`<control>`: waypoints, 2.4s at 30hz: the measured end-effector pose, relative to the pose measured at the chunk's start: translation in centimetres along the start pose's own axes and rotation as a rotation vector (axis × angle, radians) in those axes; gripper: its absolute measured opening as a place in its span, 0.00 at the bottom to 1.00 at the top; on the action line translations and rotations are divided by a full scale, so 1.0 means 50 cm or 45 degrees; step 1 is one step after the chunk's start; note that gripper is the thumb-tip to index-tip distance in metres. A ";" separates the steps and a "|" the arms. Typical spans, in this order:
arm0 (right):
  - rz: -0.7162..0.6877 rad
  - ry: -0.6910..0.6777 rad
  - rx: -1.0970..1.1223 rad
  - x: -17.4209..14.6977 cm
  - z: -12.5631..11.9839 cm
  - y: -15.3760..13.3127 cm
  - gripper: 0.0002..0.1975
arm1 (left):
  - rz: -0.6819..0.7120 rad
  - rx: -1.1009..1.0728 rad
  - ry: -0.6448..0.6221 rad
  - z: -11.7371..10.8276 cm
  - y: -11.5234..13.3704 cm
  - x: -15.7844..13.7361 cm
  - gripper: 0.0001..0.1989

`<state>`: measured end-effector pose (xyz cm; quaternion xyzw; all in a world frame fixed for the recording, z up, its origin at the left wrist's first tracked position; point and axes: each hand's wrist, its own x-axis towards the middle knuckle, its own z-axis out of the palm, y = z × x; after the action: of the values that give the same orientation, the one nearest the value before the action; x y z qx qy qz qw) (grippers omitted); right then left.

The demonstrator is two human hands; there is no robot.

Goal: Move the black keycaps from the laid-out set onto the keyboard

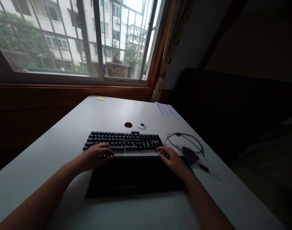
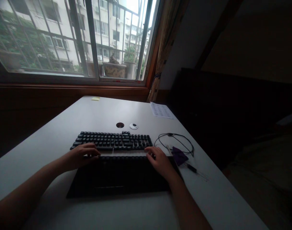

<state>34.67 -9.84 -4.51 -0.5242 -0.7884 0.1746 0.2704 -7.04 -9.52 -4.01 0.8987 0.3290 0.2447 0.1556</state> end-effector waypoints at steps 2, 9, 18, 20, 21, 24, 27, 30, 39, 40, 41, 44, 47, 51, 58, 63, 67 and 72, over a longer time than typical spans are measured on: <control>0.002 -0.007 0.011 0.000 0.000 0.001 0.12 | -0.046 -0.067 -0.008 -0.017 -0.002 -0.005 0.10; 0.009 0.004 0.010 0.000 0.000 0.001 0.12 | -0.111 -0.136 0.001 -0.043 0.002 -0.016 0.11; 0.059 0.078 0.010 0.006 0.004 0.013 0.14 | -0.086 -0.062 0.105 -0.065 -0.015 -0.023 0.17; 0.055 0.147 0.000 0.009 0.001 0.014 0.14 | -0.062 -0.025 0.104 -0.066 -0.019 -0.025 0.18; 0.042 0.182 -0.016 0.011 -0.001 0.012 0.14 | -0.051 -0.007 0.096 -0.065 -0.022 -0.026 0.18; -0.023 0.255 -0.097 0.026 -0.011 -0.004 0.12 | -0.056 0.056 0.081 -0.055 -0.026 -0.026 0.16; -0.107 0.228 -0.177 0.062 -0.020 -0.034 0.12 | -0.056 0.095 0.105 -0.042 -0.023 -0.023 0.12; -0.204 0.143 -0.227 0.121 -0.017 -0.065 0.11 | 0.005 0.117 0.127 -0.029 -0.013 -0.016 0.10; -0.274 -0.043 -0.299 0.323 0.062 -0.087 0.07 | 0.066 0.127 0.091 -0.017 0.005 -0.006 0.05; -0.273 -0.072 -0.314 0.339 0.073 -0.084 0.07 | 0.068 0.116 0.085 -0.017 0.006 -0.006 0.05; -0.272 -0.100 -0.330 0.354 0.082 -0.081 0.06 | 0.072 0.107 0.076 -0.017 0.008 -0.005 0.05; -0.272 -0.168 -0.377 0.390 0.104 -0.069 0.06 | 0.069 0.099 0.061 -0.016 0.011 -0.004 0.05; -0.276 -0.223 -0.414 0.414 0.118 -0.059 0.06 | 0.060 0.101 0.053 -0.015 0.011 -0.004 0.04; -0.268 -0.285 -0.455 0.431 0.126 -0.049 0.06 | 0.049 0.102 0.023 -0.013 0.011 -0.004 0.05; -0.242 -0.329 -0.497 0.437 0.126 -0.053 0.06 | 0.025 0.105 0.007 -0.008 0.008 -0.004 0.06; -0.229 -0.326 -0.501 0.441 0.128 -0.061 0.07 | 0.037 0.093 0.004 -0.007 0.007 -0.003 0.06; -0.224 -0.321 -0.488 0.444 0.131 -0.063 0.08 | 0.027 0.100 -0.004 -0.007 0.008 -0.002 0.06; -0.251 -0.324 -0.455 0.447 0.137 -0.067 0.05 | 0.024 0.115 -0.001 -0.006 0.010 -0.003 0.06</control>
<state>21.25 9.50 -2.65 -0.4579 -0.8819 0.0699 0.0875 -7.05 -9.94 -3.58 0.9079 0.3314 0.2307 0.1126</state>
